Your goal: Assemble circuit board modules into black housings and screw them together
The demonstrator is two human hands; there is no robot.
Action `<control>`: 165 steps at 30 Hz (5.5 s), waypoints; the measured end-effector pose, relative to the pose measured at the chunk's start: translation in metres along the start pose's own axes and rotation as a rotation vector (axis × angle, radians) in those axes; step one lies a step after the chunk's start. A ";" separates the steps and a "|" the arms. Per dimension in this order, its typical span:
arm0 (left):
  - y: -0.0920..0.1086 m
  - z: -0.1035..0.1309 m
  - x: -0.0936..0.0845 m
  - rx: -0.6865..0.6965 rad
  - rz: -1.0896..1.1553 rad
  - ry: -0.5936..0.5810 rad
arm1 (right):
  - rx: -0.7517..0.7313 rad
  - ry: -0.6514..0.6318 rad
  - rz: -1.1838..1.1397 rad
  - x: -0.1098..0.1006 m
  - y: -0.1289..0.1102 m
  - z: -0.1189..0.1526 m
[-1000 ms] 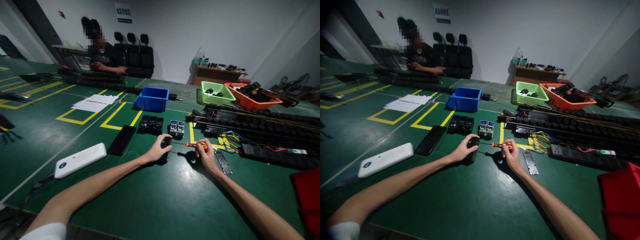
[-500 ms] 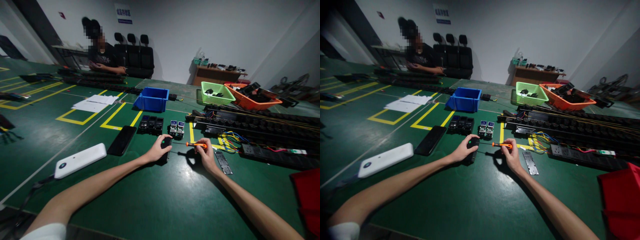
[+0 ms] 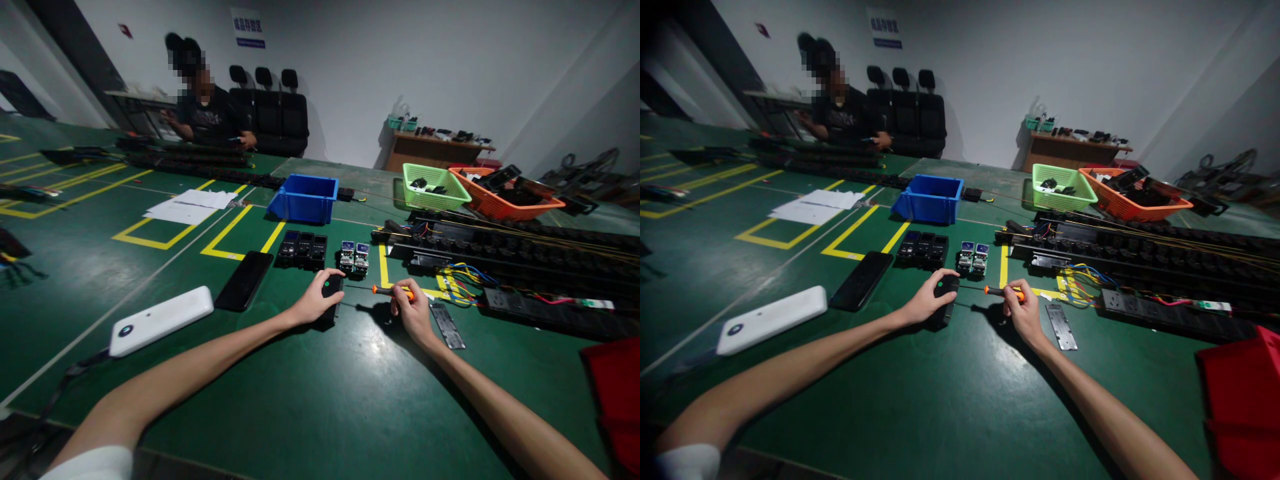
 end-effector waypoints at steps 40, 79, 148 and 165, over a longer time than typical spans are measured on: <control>0.001 0.000 0.000 -0.005 0.009 -0.003 | 0.013 0.006 0.020 -0.002 0.003 0.001; -0.001 0.000 0.000 -0.001 -0.003 -0.009 | -0.018 -0.004 -0.032 0.000 -0.003 0.001; 0.003 0.001 -0.001 0.002 -0.001 0.003 | -0.019 -0.009 -0.041 -0.001 0.002 0.001; 0.004 0.001 0.000 0.018 -0.010 -0.017 | 0.037 -0.014 -0.035 0.001 0.003 0.000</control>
Point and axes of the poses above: each hand's wrist, its own z-axis away from the middle knuckle, its own x-axis out of the palm, y = z × x, the point moved 9 cm from there along -z, towards the middle knuckle, and after that the axes turned 2 degrees about z, right-handed, at the moved point
